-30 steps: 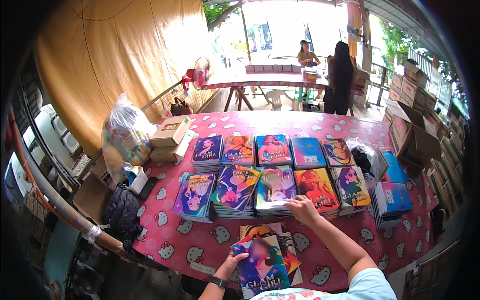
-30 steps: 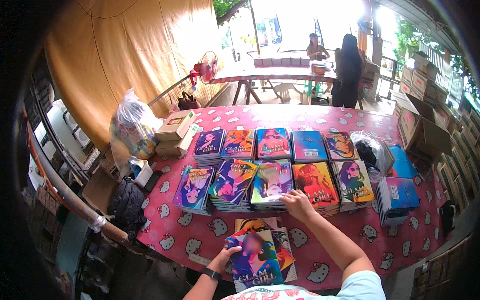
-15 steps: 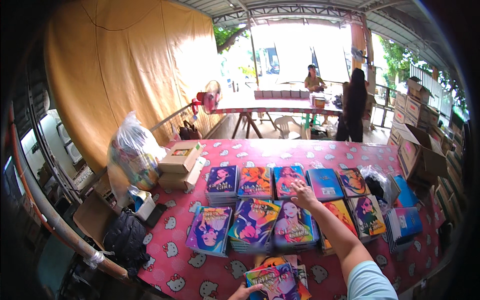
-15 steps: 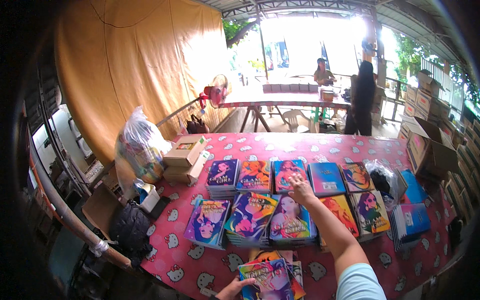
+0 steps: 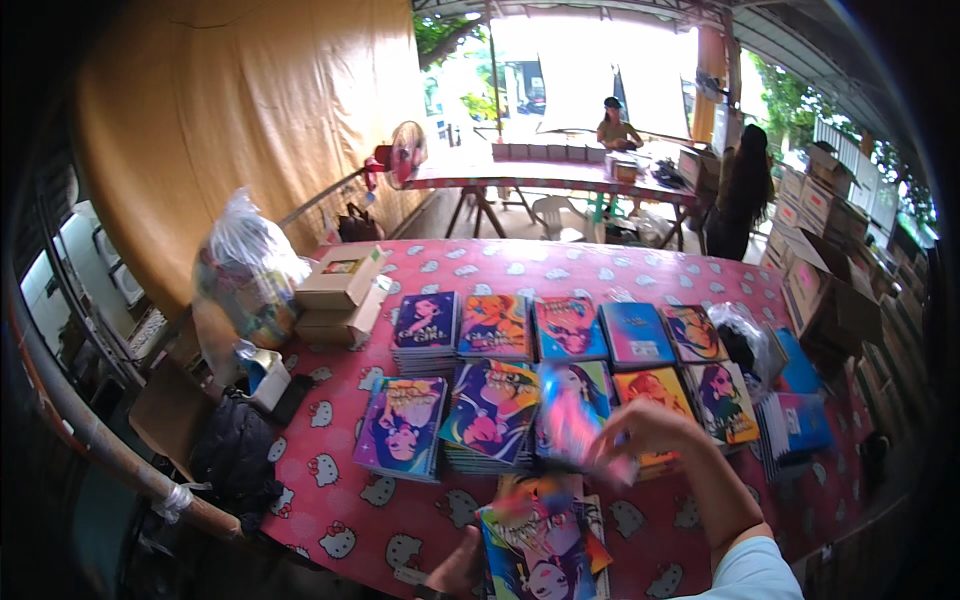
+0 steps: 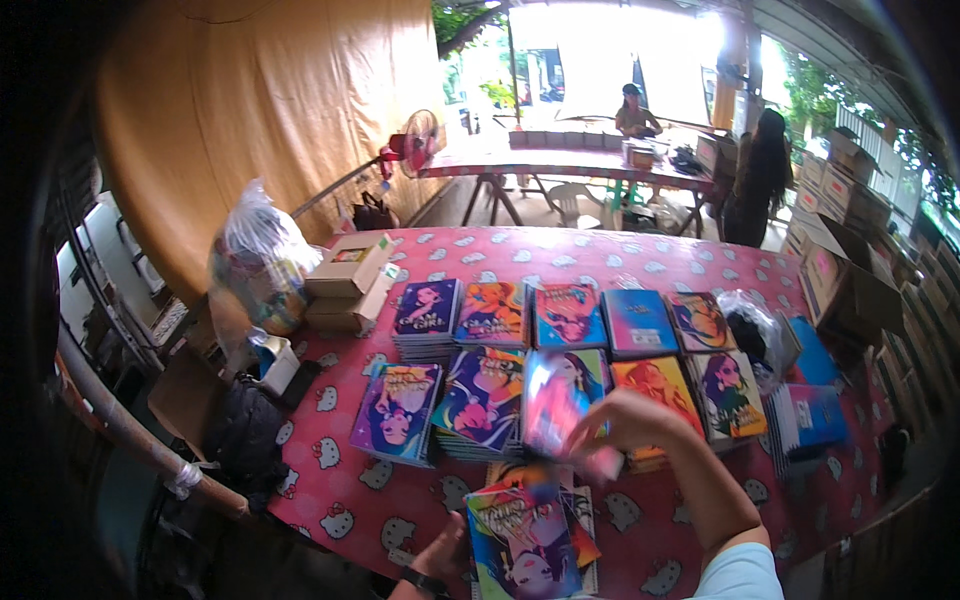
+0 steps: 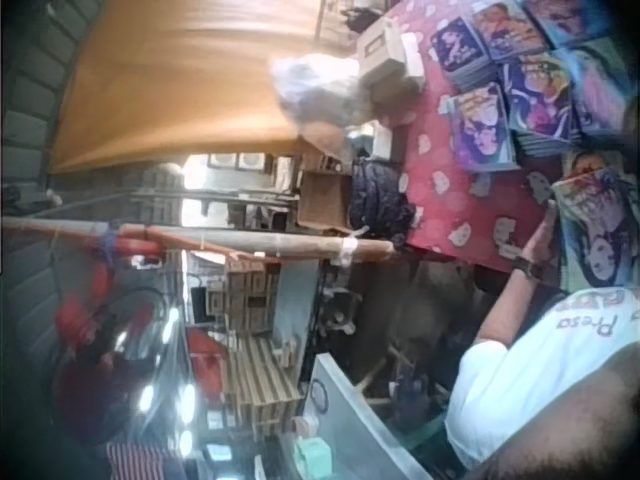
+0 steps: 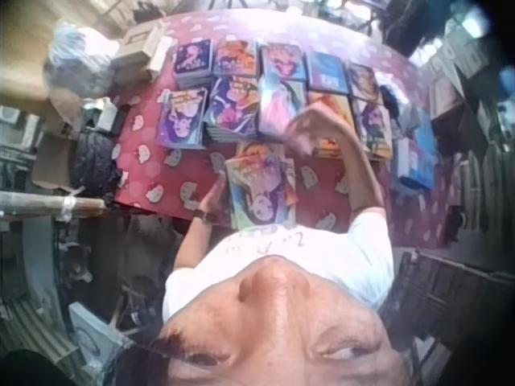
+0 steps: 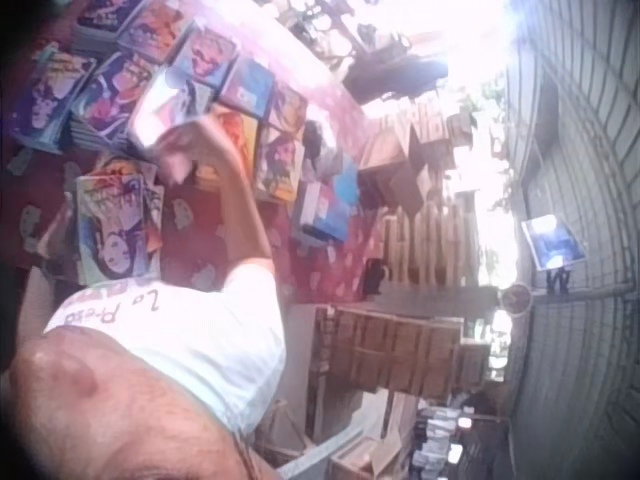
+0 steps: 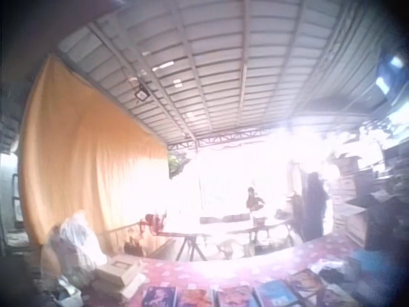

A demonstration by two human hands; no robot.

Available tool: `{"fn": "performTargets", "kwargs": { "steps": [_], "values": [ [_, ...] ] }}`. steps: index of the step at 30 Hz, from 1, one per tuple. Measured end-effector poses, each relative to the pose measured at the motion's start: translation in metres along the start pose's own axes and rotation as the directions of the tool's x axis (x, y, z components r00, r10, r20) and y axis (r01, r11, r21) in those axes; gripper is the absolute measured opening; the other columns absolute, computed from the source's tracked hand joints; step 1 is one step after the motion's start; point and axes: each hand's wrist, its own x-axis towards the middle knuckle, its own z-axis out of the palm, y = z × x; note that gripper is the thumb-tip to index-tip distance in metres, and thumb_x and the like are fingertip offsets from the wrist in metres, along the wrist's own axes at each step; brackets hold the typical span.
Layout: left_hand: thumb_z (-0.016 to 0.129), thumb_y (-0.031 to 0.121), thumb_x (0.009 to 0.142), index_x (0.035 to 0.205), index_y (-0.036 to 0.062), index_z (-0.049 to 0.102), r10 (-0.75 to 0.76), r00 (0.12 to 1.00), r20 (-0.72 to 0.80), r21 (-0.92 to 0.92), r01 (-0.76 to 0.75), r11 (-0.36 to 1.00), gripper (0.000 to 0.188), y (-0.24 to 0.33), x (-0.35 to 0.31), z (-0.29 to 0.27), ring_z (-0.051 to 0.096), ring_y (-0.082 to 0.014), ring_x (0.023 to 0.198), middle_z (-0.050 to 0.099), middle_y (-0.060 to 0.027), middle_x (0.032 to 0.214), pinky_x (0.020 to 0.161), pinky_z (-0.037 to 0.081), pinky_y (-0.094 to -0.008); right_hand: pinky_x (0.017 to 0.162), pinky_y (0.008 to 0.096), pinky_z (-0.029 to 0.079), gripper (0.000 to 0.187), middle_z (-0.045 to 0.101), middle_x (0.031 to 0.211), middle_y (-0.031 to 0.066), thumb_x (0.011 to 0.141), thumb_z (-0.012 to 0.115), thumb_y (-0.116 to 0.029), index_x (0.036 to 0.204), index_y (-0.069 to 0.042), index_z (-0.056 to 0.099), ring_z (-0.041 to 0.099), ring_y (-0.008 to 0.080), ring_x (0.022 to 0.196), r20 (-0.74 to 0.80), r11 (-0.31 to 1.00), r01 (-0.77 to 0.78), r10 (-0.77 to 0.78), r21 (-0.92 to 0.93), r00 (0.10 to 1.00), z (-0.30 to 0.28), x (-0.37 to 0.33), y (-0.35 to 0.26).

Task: The person organizes stacks of notebooks on a table, picking them up individually or in small groups to rearrange their order and alignment.

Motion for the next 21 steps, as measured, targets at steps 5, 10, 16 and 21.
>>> {"fn": "performTargets", "kwargs": {
  "steps": [5, 10, 16, 21],
  "values": [
    [0.062, 0.024, 0.084, 0.127, 0.0044, 0.040, -0.097, 0.994, -0.059, 0.279, 0.109, 0.954, 0.051, -0.006, 0.021, -0.016, 0.054, -0.0192, 0.104, 0.053, -0.0085, 0.119, 0.086, 0.046, -0.0339, 0.098, 0.0427, 0.036, 0.059, 0.049, 0.127, 0.0170, 0.077, 0.066, -0.038, 0.123, -0.005, 0.050, 0.043, 0.0312, 0.122, -0.130, 0.941, -0.051, 0.007, -0.335, 0.992, 0.100, 0.033, 0.022],
    [0.069, 0.014, 0.077, 0.121, 0.0055, 0.043, 0.052, 0.990, -0.128, 0.465, 0.014, 0.885, 0.051, -0.015, 0.033, -0.020, 0.059, -0.0163, 0.089, 0.058, -0.0063, 0.104, 0.075, 0.051, -0.0307, 0.104, 0.0543, 0.023, 0.072, 0.032, 0.141, 0.0175, 0.077, 0.063, -0.043, 0.133, -0.006, 0.037, 0.029, 0.0329, 0.131, -0.212, 0.700, -0.259, 0.155, -0.666, 0.965, 0.175, 0.095, 0.046],
    [0.080, 0.045, 0.059, 0.136, -0.0015, 0.011, 0.426, 0.904, -0.034, 0.873, -0.181, 0.453, 0.113, -0.026, 0.035, -0.026, 0.036, -0.0298, 0.121, 0.032, -0.0198, 0.130, 0.098, 0.036, -0.0401, 0.087, 0.0370, 0.044, 0.027, 0.063, 0.107, 0.0079, 0.080, 0.060, -0.016, 0.107, -0.011, 0.060, 0.057, 0.0254, 0.101, -0.384, 0.909, 0.012, -0.188, -0.416, 0.904, 0.129, 0.063, 0.032],
    [0.083, 0.048, 0.053, 0.138, -0.0040, 0.001, 0.409, 0.906, -0.110, 0.949, -0.026, 0.313, 0.129, -0.010, 0.017, -0.008, 0.024, -0.0374, 0.129, 0.021, -0.0264, 0.137, 0.105, 0.026, -0.0433, 0.083, 0.0385, 0.045, 0.024, 0.065, 0.097, 0.0074, 0.076, 0.066, -0.012, 0.100, -0.009, 0.065, 0.060, 0.0267, 0.094, 0.008, 0.993, 0.077, -0.078, 0.089, 0.997, 0.073, -0.032, -0.054]
  ]
}}
